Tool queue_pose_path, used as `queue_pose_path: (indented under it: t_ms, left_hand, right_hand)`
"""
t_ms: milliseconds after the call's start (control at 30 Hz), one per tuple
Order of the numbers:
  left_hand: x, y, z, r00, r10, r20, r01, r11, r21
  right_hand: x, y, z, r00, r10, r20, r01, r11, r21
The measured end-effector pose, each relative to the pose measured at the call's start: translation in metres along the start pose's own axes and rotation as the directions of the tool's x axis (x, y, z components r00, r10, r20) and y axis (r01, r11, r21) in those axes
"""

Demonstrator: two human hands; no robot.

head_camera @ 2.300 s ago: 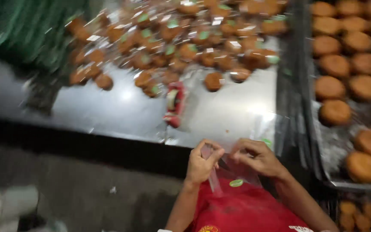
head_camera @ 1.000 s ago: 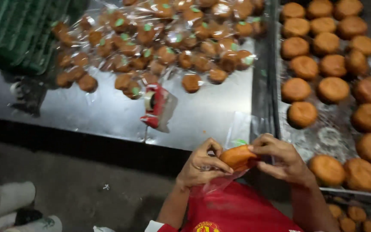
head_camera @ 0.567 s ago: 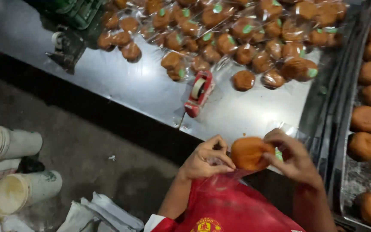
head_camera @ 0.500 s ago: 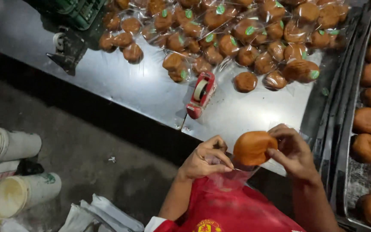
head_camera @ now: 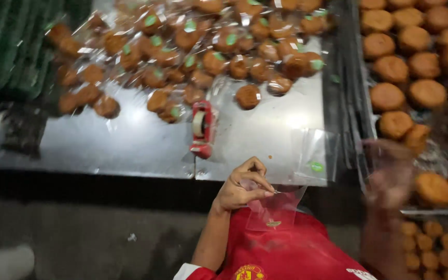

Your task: The person packages buns by hand, picking them from a tray and placing them into plastic bags. They seal each bag using a tape dispenser and stack the packaged buns on a metal table.

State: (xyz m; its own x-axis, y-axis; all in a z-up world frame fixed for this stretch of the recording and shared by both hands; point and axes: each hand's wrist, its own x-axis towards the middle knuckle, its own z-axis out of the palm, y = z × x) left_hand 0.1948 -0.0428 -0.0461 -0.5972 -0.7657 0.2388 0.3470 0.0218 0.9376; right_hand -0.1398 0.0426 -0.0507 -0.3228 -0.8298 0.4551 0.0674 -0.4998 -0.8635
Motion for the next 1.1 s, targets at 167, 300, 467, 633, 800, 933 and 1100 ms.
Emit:
queue_pose_path:
  t_ms: [167,300,467,633,800,933,1100]
  left_hand:
    - [0.024,-0.016,0.022,0.991,0.102,-0.084,-0.097,0.993,0.06]
    - [0.031,-0.034,0.026,0.985,0.03,-0.17,0.0,0.984,0.176]
    - [0.022,-0.072,0.028,0.87,-0.429,-0.241,0.457,0.886,0.072]
    - [0.026,-0.094,0.012,0.838,-0.545,0.006,0.393,0.596,-0.7]
    - [0.044,-0.098,0.042,0.82,-0.556,0.14,0.501,0.576,-0.646]
    - [0.048,-0.082,0.073,0.834,-0.55,-0.036,0.453,0.721,-0.524]
    - [0.052,-0.086,0.132,0.897,-0.44,-0.039,0.411,0.864,-0.292]
  right_hand:
    - [-0.031,0.022,0.062,0.552,0.455,0.698,-0.477,0.86,-0.183]
    - [-0.09,0.065,0.009,0.423,0.74,0.523,-0.751,0.61,-0.255]
    - [-0.181,0.119,-0.113,0.145,0.989,-0.017,-0.952,0.135,-0.273]
    - [-0.191,0.126,-0.153,0.056,0.809,-0.585,-0.95,-0.138,-0.282]
    - [-0.168,0.153,-0.153,0.204,0.653,-0.729,-0.917,-0.133,-0.376]
    - [-0.187,0.124,-0.134,0.474,0.847,-0.238,-0.701,0.2,-0.684]
    - [-0.118,-0.018,-0.073,0.843,0.513,0.16,-0.37,0.77,-0.52]
